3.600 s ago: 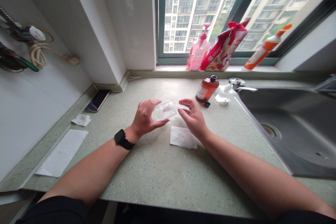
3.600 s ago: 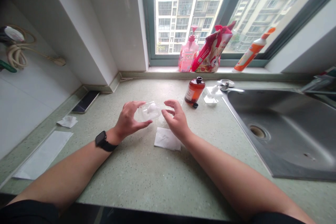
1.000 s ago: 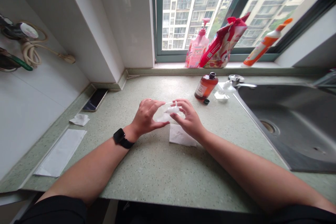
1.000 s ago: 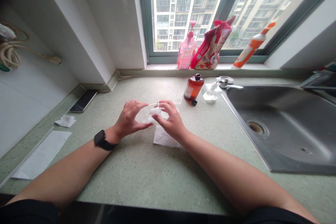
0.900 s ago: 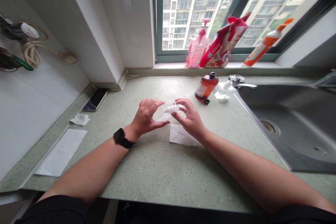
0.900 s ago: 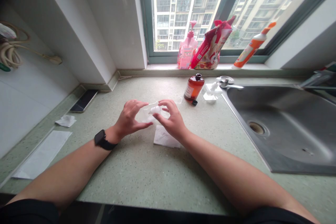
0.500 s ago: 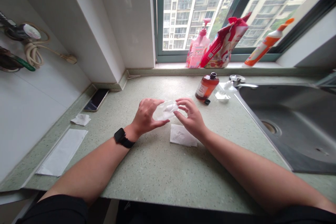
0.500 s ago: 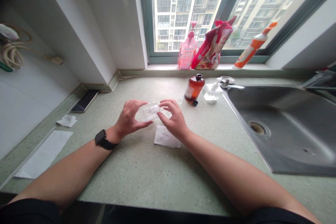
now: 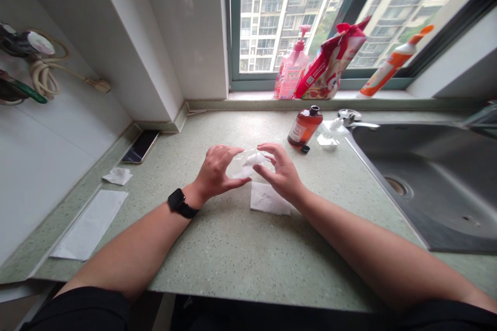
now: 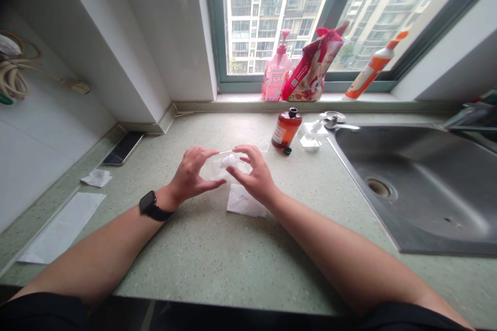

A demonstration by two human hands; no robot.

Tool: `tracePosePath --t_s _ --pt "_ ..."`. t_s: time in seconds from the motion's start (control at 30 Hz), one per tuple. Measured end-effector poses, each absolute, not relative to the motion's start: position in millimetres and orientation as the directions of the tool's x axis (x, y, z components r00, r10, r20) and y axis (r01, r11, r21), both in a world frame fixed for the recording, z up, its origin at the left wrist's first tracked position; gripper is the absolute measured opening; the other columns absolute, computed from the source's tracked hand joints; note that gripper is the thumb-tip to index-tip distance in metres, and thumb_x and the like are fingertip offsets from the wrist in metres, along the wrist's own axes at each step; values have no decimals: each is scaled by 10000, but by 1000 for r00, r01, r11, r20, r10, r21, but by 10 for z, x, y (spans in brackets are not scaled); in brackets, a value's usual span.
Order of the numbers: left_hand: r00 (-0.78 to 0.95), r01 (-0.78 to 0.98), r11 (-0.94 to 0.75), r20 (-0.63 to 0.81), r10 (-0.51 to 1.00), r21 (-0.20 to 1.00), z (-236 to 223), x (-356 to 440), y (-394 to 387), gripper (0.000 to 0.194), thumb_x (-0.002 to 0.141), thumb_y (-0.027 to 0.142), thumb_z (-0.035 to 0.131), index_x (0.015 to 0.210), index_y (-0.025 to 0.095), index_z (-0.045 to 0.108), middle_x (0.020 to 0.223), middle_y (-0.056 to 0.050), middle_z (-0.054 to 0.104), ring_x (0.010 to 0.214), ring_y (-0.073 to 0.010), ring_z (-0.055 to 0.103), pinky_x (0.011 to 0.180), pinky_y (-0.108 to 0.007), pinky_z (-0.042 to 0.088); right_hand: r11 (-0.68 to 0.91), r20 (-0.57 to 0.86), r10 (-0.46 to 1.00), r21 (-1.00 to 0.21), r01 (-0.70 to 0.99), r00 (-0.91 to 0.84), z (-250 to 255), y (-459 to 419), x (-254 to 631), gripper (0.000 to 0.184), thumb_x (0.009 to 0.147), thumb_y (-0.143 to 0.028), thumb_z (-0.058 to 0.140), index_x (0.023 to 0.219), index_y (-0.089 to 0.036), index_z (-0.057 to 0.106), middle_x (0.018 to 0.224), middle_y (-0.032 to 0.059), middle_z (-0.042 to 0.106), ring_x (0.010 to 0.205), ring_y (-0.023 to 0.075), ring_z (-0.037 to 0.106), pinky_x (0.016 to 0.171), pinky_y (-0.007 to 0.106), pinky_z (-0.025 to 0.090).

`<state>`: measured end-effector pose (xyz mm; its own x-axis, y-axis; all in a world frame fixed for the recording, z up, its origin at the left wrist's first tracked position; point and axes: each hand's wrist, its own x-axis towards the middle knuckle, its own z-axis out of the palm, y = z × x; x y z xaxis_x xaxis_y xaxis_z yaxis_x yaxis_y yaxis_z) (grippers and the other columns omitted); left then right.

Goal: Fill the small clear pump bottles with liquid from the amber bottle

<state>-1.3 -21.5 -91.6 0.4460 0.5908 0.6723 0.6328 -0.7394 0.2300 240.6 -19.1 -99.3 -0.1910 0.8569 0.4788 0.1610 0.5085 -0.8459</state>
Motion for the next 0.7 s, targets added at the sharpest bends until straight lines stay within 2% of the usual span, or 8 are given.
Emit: tracePosePath --t_s 0.17,0.33,0.43,0.7 --pt "432 659 -716 662 612 231 -904 -25 -217 671 958 659 771 1436 225 587 1263 -122 770 1181 -332 704 1114 -523 485 509 481 855 -852 128 -195 -1001 -174 2401 256 935 -448 798 1132 -328 686 1338 73 621 1338 285 623 1109 526 587" --pt "471 661 -725 646 601 193 -924 -21 -211 656 961 642 768 1435 220 601 1271 -125 772 1187 -335 697 1159 -544 459 478 444 858 -875 83 -260 -995 -200 2373 315 875 -423 863 1128 -325 702 1367 75 610 1365 286 602 1127 526 568" --pt "496 666 -725 621 607 177 -940 -17 -209 666 947 631 787 1448 230 607 1287 -115 775 1196 -333 699 1208 -556 426 453 416 872 -886 101 -260 -985 -197 2381 299 854 -429 881 1062 -312 701 1371 74 616 1373 293 596 1131 538 554" --pt "483 690 -705 620 618 165 -947 -38 -192 668 961 626 774 1476 240 596 1288 -114 775 1201 -332 699 1230 -557 412 541 483 820 -829 143 -307 -786 -94 2530 287 837 -408 895 1009 -308 689 1220 54 642 1242 264 632 1079 491 560"
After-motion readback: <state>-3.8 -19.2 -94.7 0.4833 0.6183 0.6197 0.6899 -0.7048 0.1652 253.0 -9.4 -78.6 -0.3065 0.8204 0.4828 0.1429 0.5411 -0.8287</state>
